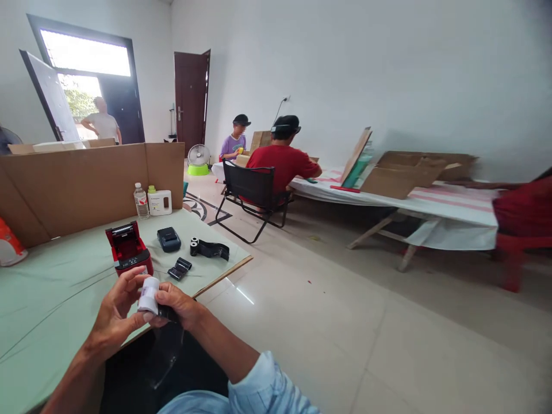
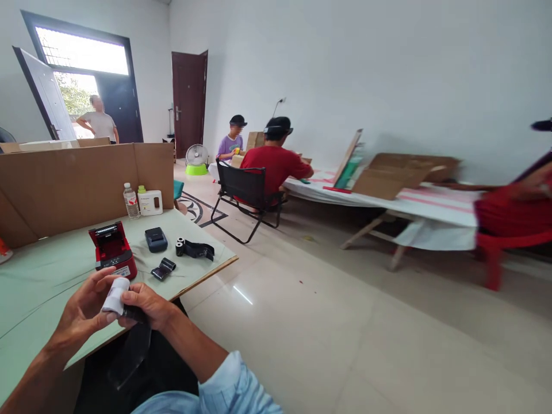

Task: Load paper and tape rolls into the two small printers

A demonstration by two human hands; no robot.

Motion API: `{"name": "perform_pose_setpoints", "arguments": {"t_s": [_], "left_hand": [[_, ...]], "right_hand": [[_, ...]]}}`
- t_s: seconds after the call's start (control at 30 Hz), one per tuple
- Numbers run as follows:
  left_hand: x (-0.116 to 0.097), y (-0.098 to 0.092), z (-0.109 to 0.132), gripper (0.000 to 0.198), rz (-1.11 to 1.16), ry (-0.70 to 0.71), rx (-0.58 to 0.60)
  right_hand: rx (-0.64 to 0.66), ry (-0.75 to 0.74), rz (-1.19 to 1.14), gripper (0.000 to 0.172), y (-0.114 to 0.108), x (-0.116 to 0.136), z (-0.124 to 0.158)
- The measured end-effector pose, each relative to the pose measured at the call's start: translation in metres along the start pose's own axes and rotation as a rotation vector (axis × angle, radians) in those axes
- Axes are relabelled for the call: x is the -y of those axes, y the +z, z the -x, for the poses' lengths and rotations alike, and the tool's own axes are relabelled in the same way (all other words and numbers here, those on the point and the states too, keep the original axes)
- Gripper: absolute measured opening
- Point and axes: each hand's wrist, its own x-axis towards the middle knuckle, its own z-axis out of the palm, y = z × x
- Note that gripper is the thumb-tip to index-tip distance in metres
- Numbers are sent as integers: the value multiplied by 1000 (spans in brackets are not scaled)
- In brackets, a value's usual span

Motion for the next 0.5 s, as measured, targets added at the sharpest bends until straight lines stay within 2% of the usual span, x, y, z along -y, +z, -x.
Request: {"name": "perform_pose_setpoints", "arguments": {"t_s": [0.1,0.17,0.23,0.33,0.4,0.43,0.5], "left_hand": [[-9,-10,-5,60,-301,23,120],[-15,-15,-8,55,-430,39,200],[-13,-13,-11,58,-352,21,185],[2,-1,-12,74,48,-40,19],[7,4,-15,75,217,-58,-45],[6,3,-18,76,174,-63,-21],[-3,-5,-26,77,-108,-44,92]], "right_hand": [[-52,118,189,66,-6,9,2],[-82,134,280,61,-8,12,3],[-69,82,235,60,-6,9,1],[-17,-57,-6,64,0,1,-4],[2,-103,-73,65,1,2,-6],[-2,-85,-42,65,-1,7,-5],[-14,26,132,63,-6,20,-4]]}}
